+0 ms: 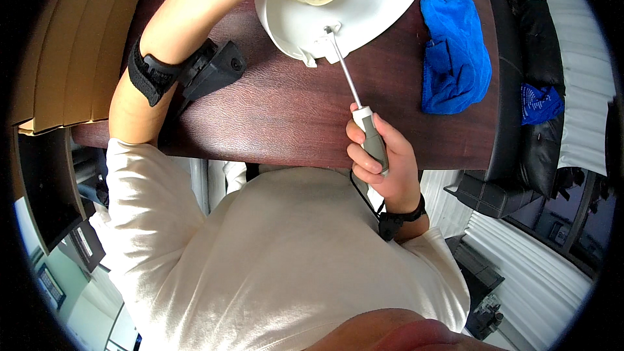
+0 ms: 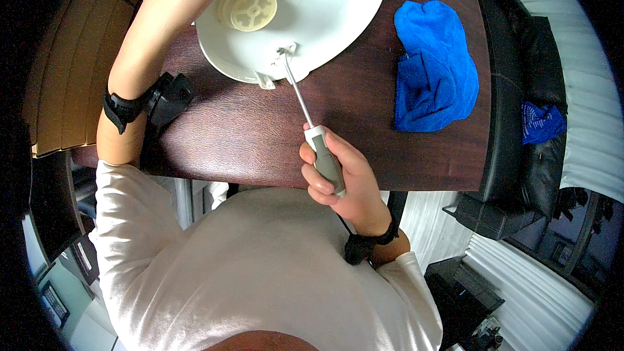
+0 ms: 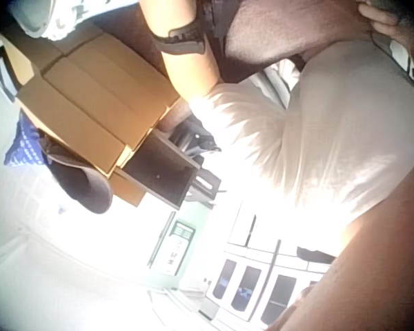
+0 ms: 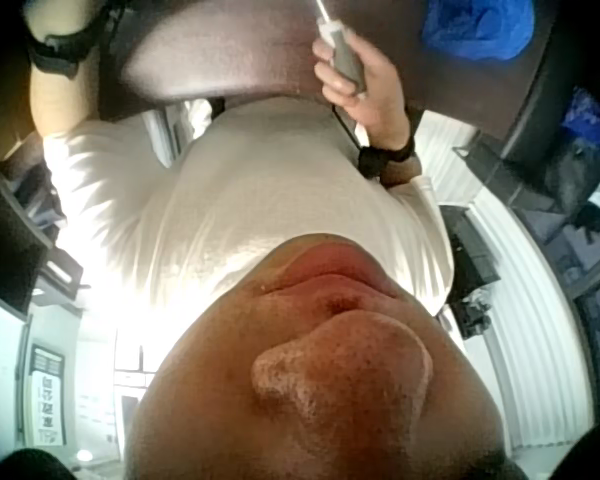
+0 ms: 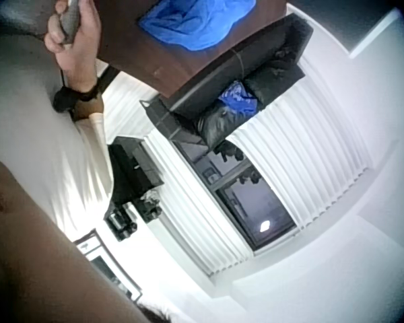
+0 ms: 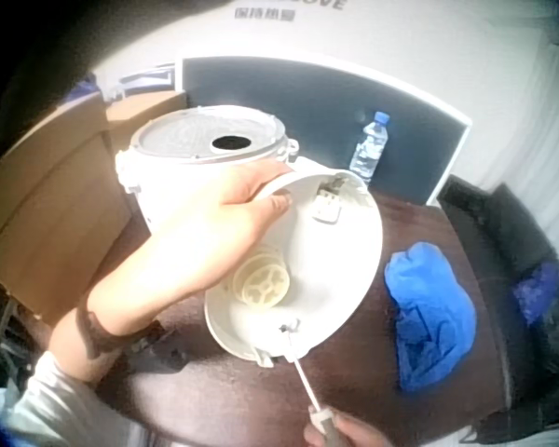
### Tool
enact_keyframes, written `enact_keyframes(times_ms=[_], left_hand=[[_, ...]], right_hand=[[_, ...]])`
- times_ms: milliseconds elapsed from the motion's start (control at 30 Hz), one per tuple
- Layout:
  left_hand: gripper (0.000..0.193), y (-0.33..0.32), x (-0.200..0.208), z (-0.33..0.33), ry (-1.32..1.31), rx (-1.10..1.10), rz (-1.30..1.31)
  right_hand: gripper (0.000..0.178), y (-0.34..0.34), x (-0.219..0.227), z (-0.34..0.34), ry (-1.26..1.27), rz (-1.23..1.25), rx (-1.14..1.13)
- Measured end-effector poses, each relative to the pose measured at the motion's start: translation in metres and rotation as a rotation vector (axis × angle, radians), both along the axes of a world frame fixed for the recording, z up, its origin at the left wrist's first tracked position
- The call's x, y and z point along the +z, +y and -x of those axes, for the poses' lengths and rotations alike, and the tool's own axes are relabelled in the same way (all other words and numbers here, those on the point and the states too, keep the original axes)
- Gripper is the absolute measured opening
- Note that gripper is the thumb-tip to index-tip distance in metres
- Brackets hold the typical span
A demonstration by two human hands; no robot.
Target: The person uses a screwdriver to remove screws from a white plastic appliance lid. They then remove a central plastic component and wipe it with a blue cloth.
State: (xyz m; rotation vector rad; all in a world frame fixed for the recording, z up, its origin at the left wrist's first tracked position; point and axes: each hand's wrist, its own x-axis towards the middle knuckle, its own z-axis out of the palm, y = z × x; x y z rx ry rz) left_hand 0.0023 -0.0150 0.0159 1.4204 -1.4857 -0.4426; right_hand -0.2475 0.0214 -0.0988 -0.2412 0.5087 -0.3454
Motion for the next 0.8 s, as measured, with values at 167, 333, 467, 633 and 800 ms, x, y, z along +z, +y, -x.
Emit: enact_keyframes(times_ms=[167,333,467,633,800], left_hand=[[0.029,-0.009,-0.001,-0.007,0.068,-0.021,-0.058],[0.029,0.003,0.001,0.006,-0.066,0.040,0.031],[0.029,0.004,0.002,0.004,-0.073,0.015,0.031],[0.028,0.007,0.004,0.006,-0.037,0.018,0.021],[0.029,0.000,-0.001,-0.004,-0.010,-0.002,0.002]], right_hand=[[0.031,0.004,-0.004,-0.002,-0.136,-0.090,0.009],[0.030,0.005,0.000,-0.003,-0.106,-0.080,0.010],[0.025,-0.007,0.013,0.000,0.296,0.520,0.092],[0.021,-0.023,0.017,0.003,0.831,1.629,0.060],[0.023,-0.027,0.020,0.009,0.841,1.768,0.041]])
